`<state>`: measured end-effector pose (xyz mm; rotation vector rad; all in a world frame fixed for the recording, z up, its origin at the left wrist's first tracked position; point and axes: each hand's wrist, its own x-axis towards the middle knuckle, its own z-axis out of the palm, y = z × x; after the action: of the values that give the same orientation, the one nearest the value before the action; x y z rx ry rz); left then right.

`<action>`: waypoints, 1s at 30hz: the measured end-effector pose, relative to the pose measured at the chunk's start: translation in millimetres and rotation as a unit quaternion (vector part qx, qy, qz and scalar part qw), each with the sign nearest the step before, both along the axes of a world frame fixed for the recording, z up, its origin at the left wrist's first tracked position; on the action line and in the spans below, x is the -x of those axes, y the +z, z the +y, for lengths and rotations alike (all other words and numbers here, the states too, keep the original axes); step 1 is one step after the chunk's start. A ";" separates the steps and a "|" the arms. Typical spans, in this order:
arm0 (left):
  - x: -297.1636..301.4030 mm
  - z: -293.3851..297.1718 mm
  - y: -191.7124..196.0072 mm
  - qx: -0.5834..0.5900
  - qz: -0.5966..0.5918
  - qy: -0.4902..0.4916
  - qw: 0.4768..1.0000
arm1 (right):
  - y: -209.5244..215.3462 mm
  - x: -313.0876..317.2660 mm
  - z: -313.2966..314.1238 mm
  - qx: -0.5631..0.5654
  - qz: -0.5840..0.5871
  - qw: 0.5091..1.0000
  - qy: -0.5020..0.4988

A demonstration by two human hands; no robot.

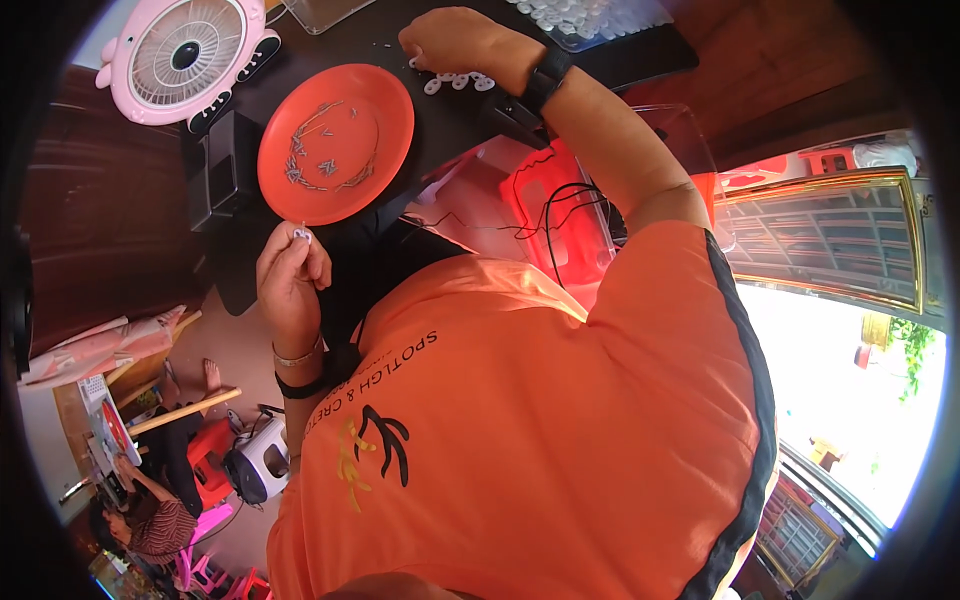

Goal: The recorder is manually assembling small plastic components with metal rings and hooks on a plate at a desk.

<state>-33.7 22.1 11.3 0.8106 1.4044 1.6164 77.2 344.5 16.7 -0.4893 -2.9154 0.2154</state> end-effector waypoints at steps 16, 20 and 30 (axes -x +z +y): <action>-0.7 11.8 26.6 -0.180 -0.015 -0.047 0.982 | 19.8 -4.9 -131.5 0.675 0.193 0.692 0.166; -1.1 9.6 23.2 -0.168 -0.007 -0.028 0.985 | 14.7 4.7 -154.0 0.727 0.203 0.640 0.140; -4.1 -0.7 14.6 -0.136 -0.001 0.065 0.989 | 7.9 7.9 -174.1 0.648 0.264 0.702 0.132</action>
<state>-29.6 21.4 25.9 0.8877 1.2730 1.9382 69.4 170.4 24.6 -0.0698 -1.7835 2.0655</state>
